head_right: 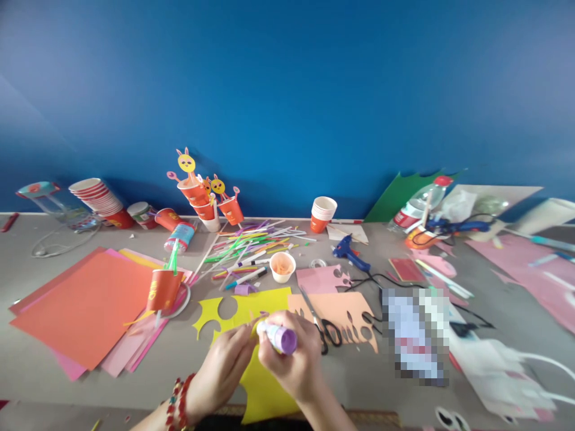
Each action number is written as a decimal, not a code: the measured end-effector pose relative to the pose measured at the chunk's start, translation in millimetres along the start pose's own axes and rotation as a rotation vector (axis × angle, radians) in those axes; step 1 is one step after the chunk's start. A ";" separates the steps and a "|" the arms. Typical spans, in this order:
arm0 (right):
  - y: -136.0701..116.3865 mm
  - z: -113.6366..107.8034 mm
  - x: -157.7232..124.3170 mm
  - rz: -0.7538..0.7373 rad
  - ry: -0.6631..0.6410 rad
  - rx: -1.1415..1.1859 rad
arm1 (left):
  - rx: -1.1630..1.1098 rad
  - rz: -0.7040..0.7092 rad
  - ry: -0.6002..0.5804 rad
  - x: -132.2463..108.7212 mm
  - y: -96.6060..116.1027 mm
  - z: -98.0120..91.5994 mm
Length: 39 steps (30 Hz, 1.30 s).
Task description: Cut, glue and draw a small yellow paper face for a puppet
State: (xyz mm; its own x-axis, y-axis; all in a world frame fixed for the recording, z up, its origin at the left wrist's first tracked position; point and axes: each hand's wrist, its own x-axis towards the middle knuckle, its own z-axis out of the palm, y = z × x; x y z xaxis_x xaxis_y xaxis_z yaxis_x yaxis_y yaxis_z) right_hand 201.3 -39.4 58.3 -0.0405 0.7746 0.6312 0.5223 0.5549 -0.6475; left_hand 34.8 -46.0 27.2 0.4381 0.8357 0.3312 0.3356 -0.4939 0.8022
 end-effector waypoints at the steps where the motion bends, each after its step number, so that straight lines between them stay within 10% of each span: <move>1: -0.2 0.2 0.4 -0.003 0.008 -0.011 | 0.013 0.000 0.005 -0.1 0.4 0.2; 39: 4.7 -4.6 1.6 0.030 -0.006 -0.082 | 0.061 0.046 0.026 -4.6 -3.8 1.8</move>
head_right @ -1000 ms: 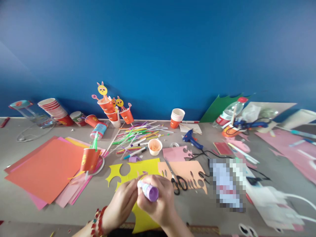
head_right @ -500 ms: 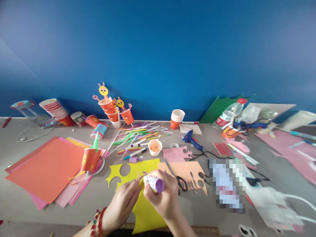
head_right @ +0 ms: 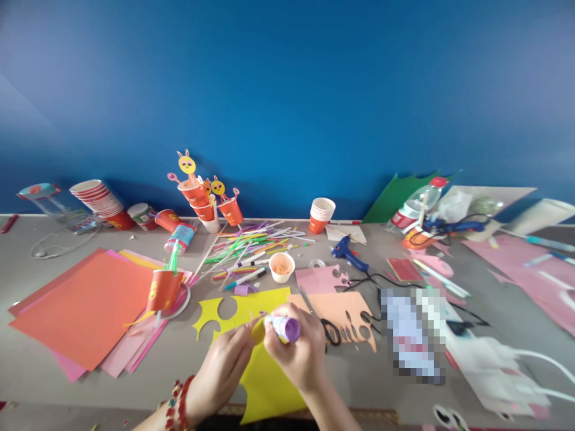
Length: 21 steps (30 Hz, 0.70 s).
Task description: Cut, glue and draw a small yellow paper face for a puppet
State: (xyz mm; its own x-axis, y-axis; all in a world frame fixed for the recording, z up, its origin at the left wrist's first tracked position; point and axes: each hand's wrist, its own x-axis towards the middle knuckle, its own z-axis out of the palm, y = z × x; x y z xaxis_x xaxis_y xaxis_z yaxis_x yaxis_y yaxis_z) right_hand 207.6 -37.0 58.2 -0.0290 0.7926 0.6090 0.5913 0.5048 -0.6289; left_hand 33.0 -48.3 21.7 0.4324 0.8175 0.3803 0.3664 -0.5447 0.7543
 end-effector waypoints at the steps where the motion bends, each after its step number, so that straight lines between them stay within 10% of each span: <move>1: -0.1 -0.1 0.5 0.001 0.002 -0.005 | 0.005 0.001 0.000 -0.2 0.0 0.0; 13: 22.9 -5.2 -8.8 0.079 0.097 0.000 | 0.068 -0.072 0.004 0.3 -4.2 -9.4; 21: 41.5 -6.9 -17.1 0.742 0.017 0.775 | 0.274 -0.232 0.016 -10.8 -46.5 -34.9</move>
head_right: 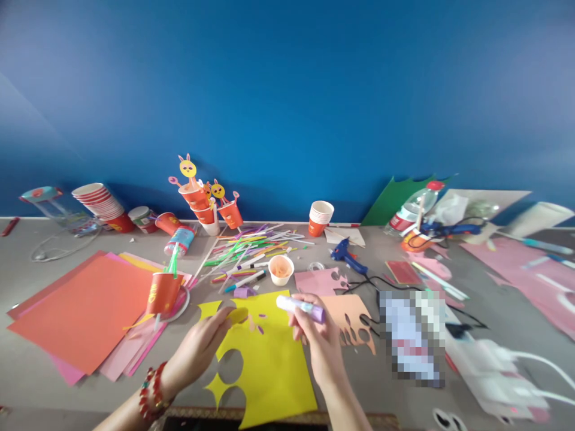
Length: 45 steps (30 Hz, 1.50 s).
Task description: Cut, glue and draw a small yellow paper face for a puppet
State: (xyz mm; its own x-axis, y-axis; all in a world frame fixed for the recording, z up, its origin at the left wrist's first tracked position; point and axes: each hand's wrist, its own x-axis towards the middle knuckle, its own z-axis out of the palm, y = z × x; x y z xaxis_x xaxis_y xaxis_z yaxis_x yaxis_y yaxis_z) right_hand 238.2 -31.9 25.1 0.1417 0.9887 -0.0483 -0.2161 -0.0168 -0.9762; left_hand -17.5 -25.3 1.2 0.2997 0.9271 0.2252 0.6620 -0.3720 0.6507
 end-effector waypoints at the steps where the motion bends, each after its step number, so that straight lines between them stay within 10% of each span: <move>1: 1.3 0.4 0.9 0.056 -0.037 0.084 | 0.023 -0.011 0.004 1.9 -5.9 -2.6; 10: 18.8 8.8 8.0 0.304 -0.173 0.323 | -0.096 0.010 -0.001 42.7 -25.4 -16.3; 26: 39.6 35.8 35.0 -0.174 -0.289 -0.726 | -0.372 -0.238 0.086 51.9 -50.6 13.0; 45: 26.5 51.1 30.7 -0.138 -0.306 -0.729 | -0.590 -0.298 0.022 50.0 -37.6 10.1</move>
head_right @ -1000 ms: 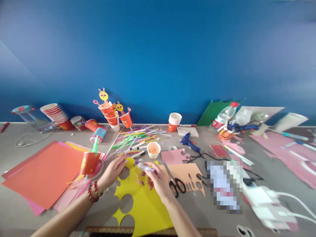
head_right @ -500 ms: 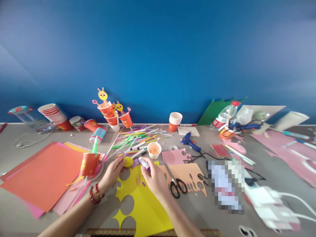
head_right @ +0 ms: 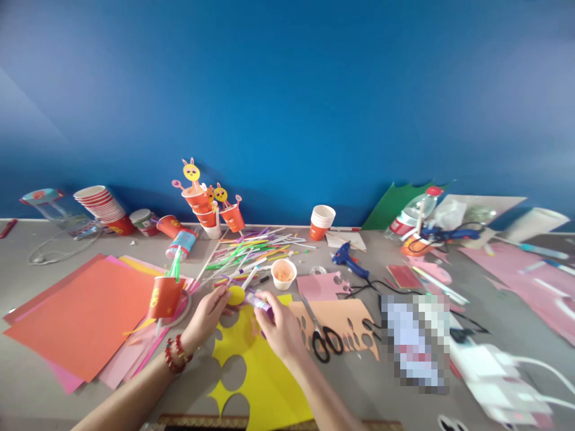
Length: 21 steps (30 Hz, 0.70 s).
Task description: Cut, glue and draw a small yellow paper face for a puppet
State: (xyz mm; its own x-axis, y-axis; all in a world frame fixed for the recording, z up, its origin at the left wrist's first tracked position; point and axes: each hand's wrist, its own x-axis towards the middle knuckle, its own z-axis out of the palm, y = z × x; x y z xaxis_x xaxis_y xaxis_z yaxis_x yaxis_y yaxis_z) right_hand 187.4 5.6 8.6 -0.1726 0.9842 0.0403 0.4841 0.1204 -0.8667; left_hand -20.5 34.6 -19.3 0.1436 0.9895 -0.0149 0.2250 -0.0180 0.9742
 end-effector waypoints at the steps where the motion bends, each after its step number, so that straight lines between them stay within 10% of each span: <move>1: 0.4 -0.1 -0.9 0.018 -0.017 0.045 | -0.005 0.006 -0.003 0.5 -1.3 0.1; 9: 4.8 1.7 -5.7 0.073 -0.050 0.218 | 0.043 0.058 -0.001 -0.7 -3.5 0.0; 21: -15.5 -1.4 6.7 -0.026 -0.036 -0.194 | 0.185 0.127 0.057 -3.0 1.6 -3.6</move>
State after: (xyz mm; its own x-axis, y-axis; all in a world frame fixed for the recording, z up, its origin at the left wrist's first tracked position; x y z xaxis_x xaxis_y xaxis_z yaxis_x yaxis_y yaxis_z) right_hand 180.0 10.5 23.0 -0.2159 0.9756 0.0410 0.6349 0.1721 -0.7531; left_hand -24.1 32.1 -16.9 0.1280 0.9841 0.1228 0.3827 -0.1632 0.9093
